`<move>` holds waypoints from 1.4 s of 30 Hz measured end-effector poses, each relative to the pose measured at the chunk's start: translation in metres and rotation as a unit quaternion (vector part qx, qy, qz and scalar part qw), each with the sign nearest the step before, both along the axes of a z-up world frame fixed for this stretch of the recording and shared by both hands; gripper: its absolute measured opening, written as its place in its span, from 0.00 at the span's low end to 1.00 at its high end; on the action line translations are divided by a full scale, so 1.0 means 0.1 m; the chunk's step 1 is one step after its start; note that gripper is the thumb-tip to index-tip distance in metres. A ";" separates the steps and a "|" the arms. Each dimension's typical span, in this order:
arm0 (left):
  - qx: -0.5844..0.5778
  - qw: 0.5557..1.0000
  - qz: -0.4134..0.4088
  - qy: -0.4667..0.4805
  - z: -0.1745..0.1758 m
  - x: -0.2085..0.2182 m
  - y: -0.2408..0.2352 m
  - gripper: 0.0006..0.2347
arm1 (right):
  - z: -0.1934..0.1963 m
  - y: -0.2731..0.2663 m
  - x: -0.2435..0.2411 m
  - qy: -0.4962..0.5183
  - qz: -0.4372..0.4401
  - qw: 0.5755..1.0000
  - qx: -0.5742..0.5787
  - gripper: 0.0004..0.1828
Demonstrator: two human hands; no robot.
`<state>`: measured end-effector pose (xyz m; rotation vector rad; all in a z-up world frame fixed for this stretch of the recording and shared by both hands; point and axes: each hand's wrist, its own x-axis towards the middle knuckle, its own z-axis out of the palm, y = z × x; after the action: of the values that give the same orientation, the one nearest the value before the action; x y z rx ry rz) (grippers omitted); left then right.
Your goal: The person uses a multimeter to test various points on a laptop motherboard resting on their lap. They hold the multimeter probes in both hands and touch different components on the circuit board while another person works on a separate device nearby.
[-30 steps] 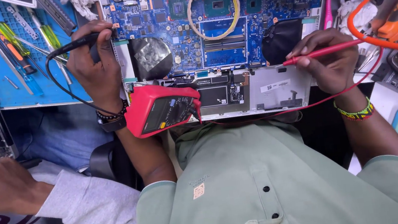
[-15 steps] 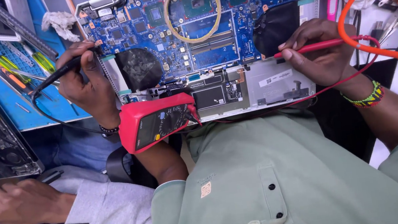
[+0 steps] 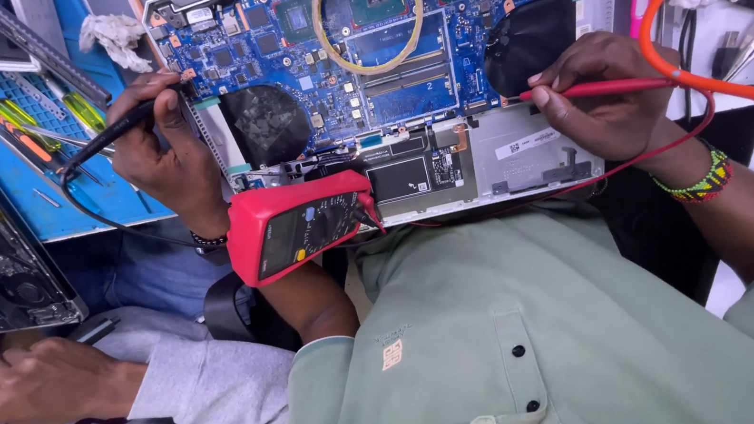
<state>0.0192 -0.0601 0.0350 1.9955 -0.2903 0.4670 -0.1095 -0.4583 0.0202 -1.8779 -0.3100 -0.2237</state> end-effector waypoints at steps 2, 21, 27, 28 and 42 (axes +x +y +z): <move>0.007 1.000 0.000 0.004 0.00 -0.01 0.01 0.13 | -0.01 0.00 -0.01 0.014 -0.004 1.000 0.001 0.13; -0.003 1.000 -0.002 0.010 0.01 0.00 0.01 0.12 | -0.01 -0.01 -0.01 0.003 -0.010 1.000 -0.019 0.12; 0.015 1.000 -0.004 0.007 0.02 -0.01 0.01 0.13 | 0.01 -0.01 0.00 0.002 -0.001 1.000 -0.031 0.11; 0.013 1.000 -0.004 0.003 0.03 -0.01 0.00 0.13 | 0.00 -0.01 0.00 0.001 -0.001 0.999 -0.033 0.11; 0.020 1.000 -0.002 -0.002 0.02 -0.01 0.03 0.13 | 0.08 0.02 0.04 -0.009 -0.006 0.999 -0.039 0.12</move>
<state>0.0186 -0.0576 0.0367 2.0335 -0.3084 0.4649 -0.1054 -0.4565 0.0278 -1.9566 -0.3254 -0.2398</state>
